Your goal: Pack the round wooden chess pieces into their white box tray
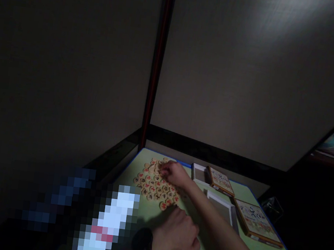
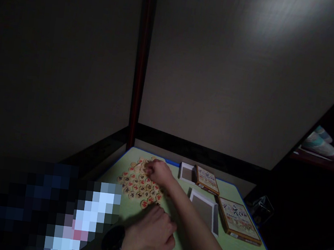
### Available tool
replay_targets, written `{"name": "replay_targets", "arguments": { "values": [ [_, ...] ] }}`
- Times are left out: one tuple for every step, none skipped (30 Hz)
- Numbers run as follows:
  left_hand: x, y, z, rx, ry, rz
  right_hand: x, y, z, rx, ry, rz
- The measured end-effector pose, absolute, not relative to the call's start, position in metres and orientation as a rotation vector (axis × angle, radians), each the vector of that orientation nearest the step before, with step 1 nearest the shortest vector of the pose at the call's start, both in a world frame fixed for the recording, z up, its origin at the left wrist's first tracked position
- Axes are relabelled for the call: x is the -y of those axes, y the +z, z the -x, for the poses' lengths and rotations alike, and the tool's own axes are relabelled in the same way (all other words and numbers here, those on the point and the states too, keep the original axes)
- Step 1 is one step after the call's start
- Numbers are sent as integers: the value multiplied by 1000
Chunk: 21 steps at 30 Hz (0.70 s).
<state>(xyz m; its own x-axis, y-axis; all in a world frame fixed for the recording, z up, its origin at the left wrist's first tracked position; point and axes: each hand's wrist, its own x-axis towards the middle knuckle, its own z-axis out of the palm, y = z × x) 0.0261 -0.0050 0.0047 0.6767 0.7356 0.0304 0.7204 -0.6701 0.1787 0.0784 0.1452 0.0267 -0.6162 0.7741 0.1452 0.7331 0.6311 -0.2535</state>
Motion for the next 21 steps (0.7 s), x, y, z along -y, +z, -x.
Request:
{"name": "replay_targets", "arguments": {
  "values": [
    [5, 6, -26, -1197, 133, -2732, -142, 26, -73, 2625, 225, 1245],
    [5, 7, -26, -1197, 111, -2730, -140, 26, -69, 2636, 204, 1267],
    [5, 8, -26, -1197, 96, -2731, -138, 25, -65, 2646, 187, 1291],
    [6, 9, -26, -1195, 87, -2733, -137, 24, -62, 2654, 176, 1310],
    [6, 10, -25, -1193, 82, -2736, -137, 23, -60, 2661, 171, 1324],
    [6, 11, -25, -1191, 81, -2741, -137, 22, -59, 2665, 175, 1331],
    [6, 11, -25, -1184, 85, -2747, -138, 23, -59, 2665, 184, 1332],
    [6, 11, -24, -1178, 93, -2751, -140, 24, -62, 2661, 198, 1331],
    [6, 11, -24, -1173, 103, -2754, -142, 26, -65, 2652, 216, 1329],
    [6, 10, -24, -1169, 114, -2755, -145, 28, -71, 2638, 235, 1331],
    [5, 10, -24, -1167, 121, -2755, -148, 31, -78, 2619, 254, 1337],
    [5, 8, -25, -1166, 127, -2755, -151, 33, -86, 2597, 272, 1347],
    [5, 7, -25, -1165, 129, -2757, -154, 35, -95, 2573, 287, 1363],
    [5, 6, -25, -1164, 132, -2760, -156, 36, -105, 2547, 302, 1382],
    [4, 4, -25, -1162, 138, -2765, -158, 35, -115, 2523, 318, 1402],
    [4, 4, -26, -1161, 148, -2771, -160, 33, -124, 2502, 338, 1419],
    [4, 3, -26, -1160, 159, -2779, -160, 30, -132, 2481, 360, 1433],
    [4, 3, -26, -1160, 166, -2785, -161, 26, -138, 2462, 381, 1441],
    [3, 2, -26, -1161, 168, -2791, -161, 21, -142, 2444, 401, 1444],
    [3, 3, -25, -1161, 167, -2797, -161, 16, -144, 2428, 419, 1443],
    [3, 3, -25, -1159, 164, -2801, -160, 12, -145, 2415, 435, 1438]
  ]
}}
